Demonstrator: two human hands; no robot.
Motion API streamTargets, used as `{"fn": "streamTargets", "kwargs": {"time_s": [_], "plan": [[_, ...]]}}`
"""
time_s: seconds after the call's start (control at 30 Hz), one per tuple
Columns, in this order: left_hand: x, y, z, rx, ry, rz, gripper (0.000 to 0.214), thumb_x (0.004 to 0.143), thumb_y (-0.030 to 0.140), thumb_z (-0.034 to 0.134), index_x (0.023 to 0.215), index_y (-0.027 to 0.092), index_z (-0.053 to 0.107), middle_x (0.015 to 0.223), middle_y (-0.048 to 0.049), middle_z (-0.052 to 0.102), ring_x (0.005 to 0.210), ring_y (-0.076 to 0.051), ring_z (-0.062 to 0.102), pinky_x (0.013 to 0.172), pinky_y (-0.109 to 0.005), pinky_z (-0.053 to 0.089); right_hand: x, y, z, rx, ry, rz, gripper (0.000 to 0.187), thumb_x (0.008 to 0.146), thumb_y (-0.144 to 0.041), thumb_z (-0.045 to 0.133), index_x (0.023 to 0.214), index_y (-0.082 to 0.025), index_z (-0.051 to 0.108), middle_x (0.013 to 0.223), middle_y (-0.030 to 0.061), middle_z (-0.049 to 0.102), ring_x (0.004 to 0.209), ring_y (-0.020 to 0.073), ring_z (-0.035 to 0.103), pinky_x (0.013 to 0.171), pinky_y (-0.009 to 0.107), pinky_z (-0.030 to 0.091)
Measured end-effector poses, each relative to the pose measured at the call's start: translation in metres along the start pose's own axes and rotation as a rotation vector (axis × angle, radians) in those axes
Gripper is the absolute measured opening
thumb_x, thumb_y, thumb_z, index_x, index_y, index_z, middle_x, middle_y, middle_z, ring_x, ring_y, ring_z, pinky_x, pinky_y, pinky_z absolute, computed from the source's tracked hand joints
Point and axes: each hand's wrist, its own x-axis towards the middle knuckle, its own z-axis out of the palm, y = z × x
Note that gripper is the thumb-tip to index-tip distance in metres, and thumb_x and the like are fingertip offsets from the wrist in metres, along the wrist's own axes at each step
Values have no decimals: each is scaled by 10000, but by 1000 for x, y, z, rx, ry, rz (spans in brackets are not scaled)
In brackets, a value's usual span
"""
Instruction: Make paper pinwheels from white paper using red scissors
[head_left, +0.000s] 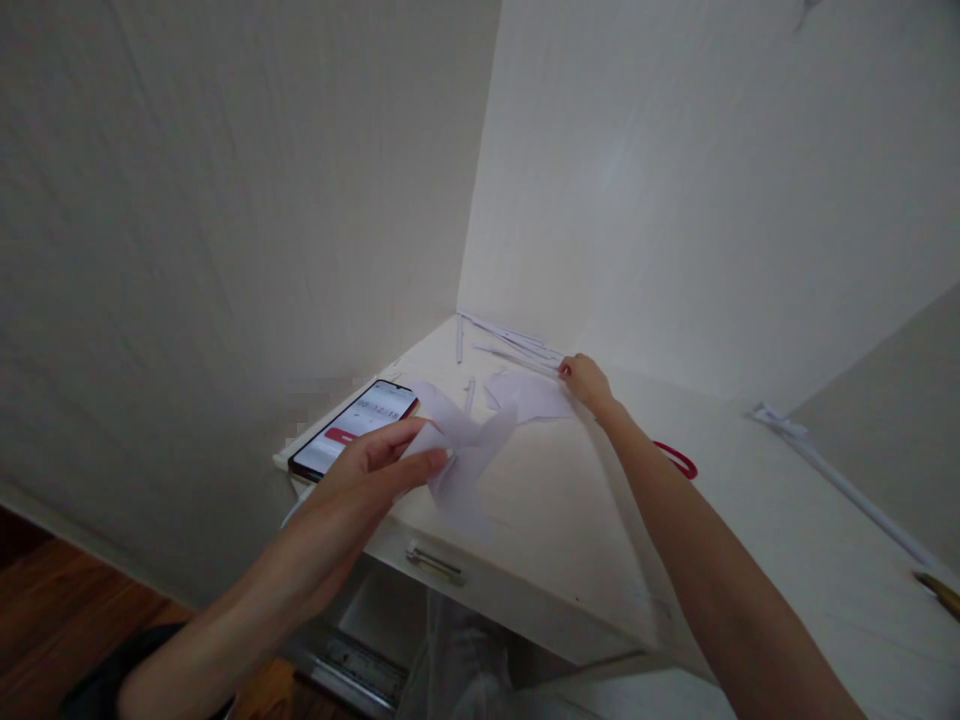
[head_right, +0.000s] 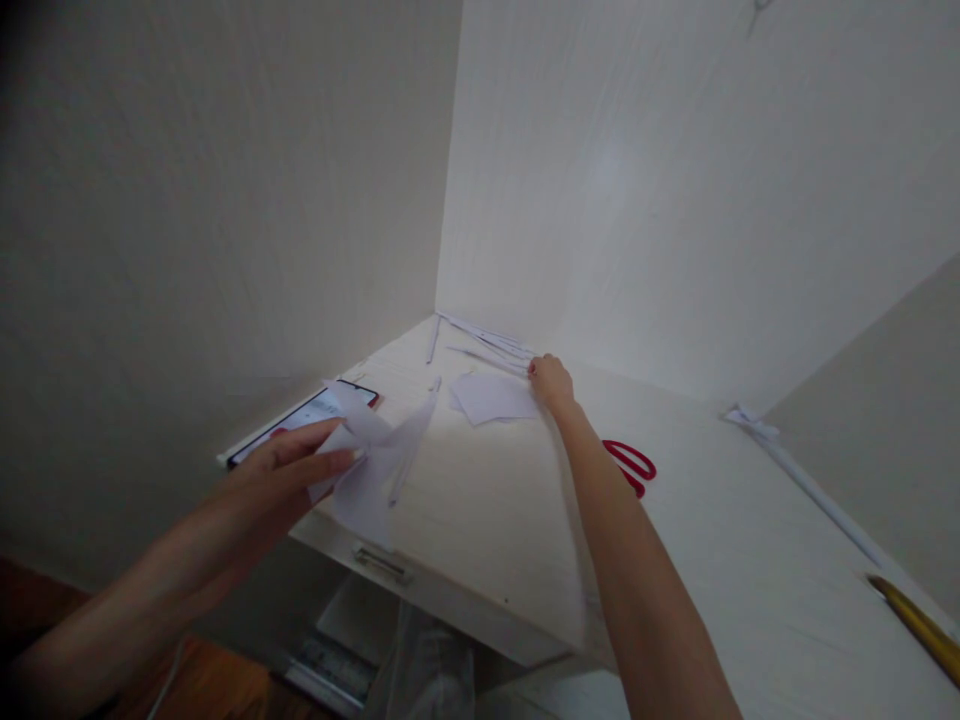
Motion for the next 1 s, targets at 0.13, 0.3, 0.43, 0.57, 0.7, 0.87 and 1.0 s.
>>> {"fn": "streamTargets", "kwargs": {"time_s": [0.13,0.3,0.43,0.57,0.7,0.87,1.0], "plan": [[-16,16,8,26,19,20,287,787,319,709,1064,254,750,1102,-38,757,976,-240,676,857,-300,481,-28,-7,-27,291,13,12,310,938,-313,592,1213,-172,585,1234,93,613,1034,232,636,862,443,549],[-42,28,23,7,-40,67,275,799,292,691,1067,260,745,1141,-28,747,980,-221,675,870,-289,470,-90,-25,-72,709,-27,-101,289,941,-326,588,1174,-155,599,1155,81,643,958,210,656,811,410,564],[-65,34,35,29,-71,94,271,798,298,687,1055,234,749,1053,-53,770,905,-232,692,787,-292,496,-154,-44,-104,995,-5,-220,226,939,-356,578,978,-139,630,916,29,662,771,154,643,708,336,546],[-88,43,46,51,-116,96,270,770,292,715,1034,251,751,1034,-40,769,872,-230,695,742,-278,512,-219,-67,-131,1215,48,-302,191,814,-362,645,829,-188,567,662,-31,602,600,127,555,635,284,463],[-109,51,53,132,-149,231,215,724,250,758,934,296,766,1015,0,761,880,-208,676,763,-255,517,-273,-90,-152,1338,145,-336,161,777,-308,674,832,-217,553,646,-43,604,605,130,537,619,272,414],[-143,59,65,406,-151,609,79,726,217,740,746,294,746,784,-3,737,776,-209,659,712,-271,511,-318,-113,-162,1430,235,-326,94,798,-268,671,833,-231,592,705,-36,640,676,137,578,683,272,444],[-165,62,78,481,-37,816,118,716,214,723,729,327,753,728,7,740,727,-209,662,719,-296,493,-341,-128,-156,1601,167,-330,87,776,-236,711,802,-237,628,679,-40,665,679,134,610,686,263,477]]}}
